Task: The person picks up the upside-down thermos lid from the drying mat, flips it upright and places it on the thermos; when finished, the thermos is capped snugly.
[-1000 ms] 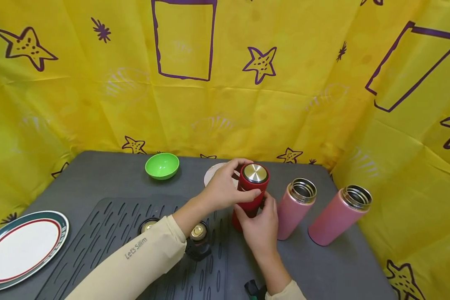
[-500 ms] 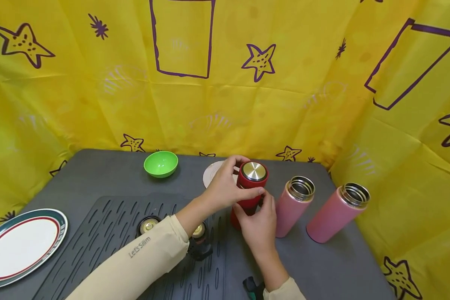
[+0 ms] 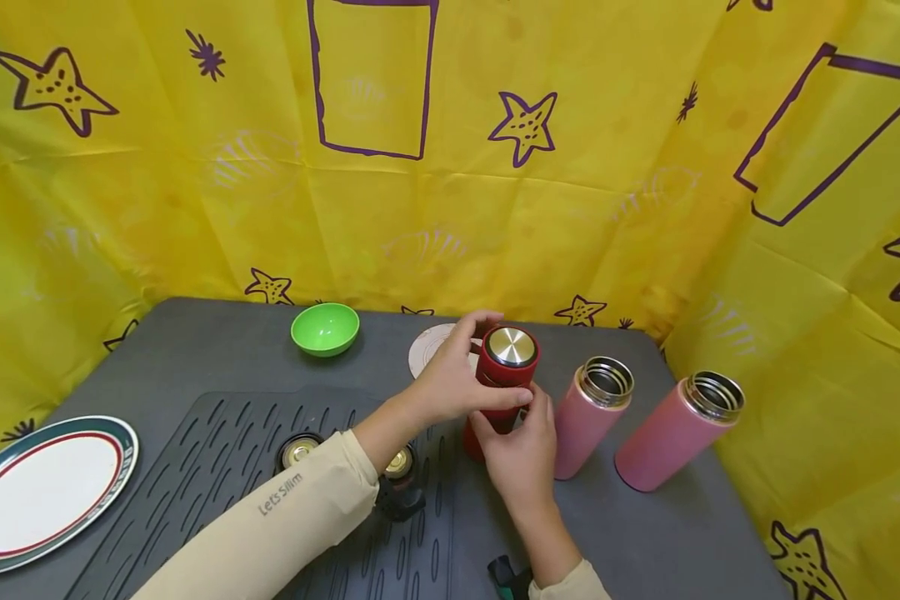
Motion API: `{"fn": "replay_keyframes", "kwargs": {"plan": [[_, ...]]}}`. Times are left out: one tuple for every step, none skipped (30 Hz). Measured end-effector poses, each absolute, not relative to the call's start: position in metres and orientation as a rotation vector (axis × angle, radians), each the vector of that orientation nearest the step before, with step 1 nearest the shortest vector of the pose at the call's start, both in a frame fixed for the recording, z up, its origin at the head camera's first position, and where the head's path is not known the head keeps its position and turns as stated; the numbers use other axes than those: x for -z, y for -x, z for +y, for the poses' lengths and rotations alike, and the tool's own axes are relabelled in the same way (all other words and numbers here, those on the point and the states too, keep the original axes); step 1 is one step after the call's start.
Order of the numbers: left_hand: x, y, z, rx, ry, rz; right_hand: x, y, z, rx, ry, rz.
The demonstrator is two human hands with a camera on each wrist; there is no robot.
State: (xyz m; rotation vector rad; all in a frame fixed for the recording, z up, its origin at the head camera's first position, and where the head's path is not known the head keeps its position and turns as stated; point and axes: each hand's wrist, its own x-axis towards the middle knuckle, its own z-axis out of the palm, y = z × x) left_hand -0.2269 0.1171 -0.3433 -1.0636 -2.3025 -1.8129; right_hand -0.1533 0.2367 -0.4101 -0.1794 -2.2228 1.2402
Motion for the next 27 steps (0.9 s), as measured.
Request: {"fn": "replay_keyframes", "kwargs": {"plan": [[0.3437,0.226,0.1187,1.82,1.036,-2.293,0.4102,0.1532,0.2369,-1.236,0.175,-2.222],[0.3439,0.225,0.1197,1.815,1.006,-2.29,0.4101,0.1531,0.237,-1.233,0.174,-2.223],[0.3442,0.2245,0.1204,1.806,0.988,-2.288,0.4102,0.153,0.2372,-1.227,0.177,-2.229],[0.3445,0.2247,0.1206,1.805,0.981,-2.284,0.4101,0.1529,0.2373,-1.218,0.189,-2.238],[0.3447,0.2255,0.1204,1.801,0.988,-2.28,0.4098,0.1527,0.2374,-1.212,0.198,-2.248],[0.345,0.2266,0.1196,1.802,1.011,-2.276,0.4097,0.1527,0.2374,-1.208,0.206,-2.256],[0.3452,0.2279,0.1184,1.804,1.036,-2.278,0.4095,0.1525,0.2374,-1.214,0.21,-2.26],[0.3454,0.2292,0.1169,1.803,1.065,-2.281,0.4094,0.1524,0.2373,-1.218,0.213,-2.263],[0.3456,0.2303,0.1155,1.806,1.094,-2.285,0.4094,0.1525,0.2373,-1.221,0.214,-2.265],[0.3457,0.2312,0.1141,1.809,1.116,-2.291,0.4094,0.1525,0.2373,-1.223,0.214,-2.264],[0.3454,0.2314,0.1134,1.815,1.135,-2.289,0.4094,0.1524,0.2372,-1.223,0.212,-2.263],[0.3451,0.231,0.113,1.827,1.139,-2.289,0.4097,0.1525,0.2373,-1.225,0.203,-2.258],[0.3447,0.2302,0.1135,1.83,1.125,-2.296,0.4099,0.1528,0.2374,-1.223,0.192,-2.248],[0.344,0.2289,0.1144,1.836,1.1,-2.297,0.4104,0.1531,0.2376,-1.217,0.179,-2.238],[0.3439,0.2272,0.1157,1.845,1.066,-2.3,0.4111,0.153,0.2378,-1.212,0.17,-2.232],[0.3437,0.2256,0.1172,1.85,1.032,-2.299,0.4115,0.1529,0.238,-1.21,0.165,-2.226],[0.3436,0.2243,0.1185,1.856,1.0,-2.295,0.4118,0.1532,0.2384,-1.211,0.161,-2.223],[0.3439,0.2233,0.1194,1.854,0.97,-2.294,0.4119,0.1535,0.2388,-1.21,0.157,-2.221],[0.3442,0.2229,0.1199,1.85,0.955,-2.29,0.4117,0.1537,0.2391,-1.208,0.156,-2.221],[0.3441,0.223,0.1198,1.847,0.952,-2.284,0.4113,0.1538,0.2394,-1.209,0.157,-2.226],[0.344,0.2235,0.1191,1.854,0.965,-2.274,0.4106,0.1541,0.2396,-1.21,0.159,-2.231],[0.344,0.2246,0.1182,1.858,0.987,-2.266,0.4101,0.1542,0.2398,-1.212,0.16,-2.236],[0.3441,0.2259,0.117,1.86,1.015,-2.264,0.4099,0.1543,0.24,-1.213,0.16,-2.24],[0.3444,0.2274,0.1159,1.86,1.049,-2.263,0.4096,0.1542,0.24,-1.212,0.16,-2.243],[0.3447,0.229,0.1147,1.86,1.082,-2.268,0.4096,0.1538,0.2398,-1.214,0.165,-2.246],[0.3451,0.2304,0.1135,1.858,1.114,-2.276,0.4099,0.1535,0.2395,-1.216,0.175,-2.252],[0.3457,0.2318,0.1121,1.853,1.143,-2.285,0.4105,0.1534,0.2394,-1.217,0.185,-2.258]]}}
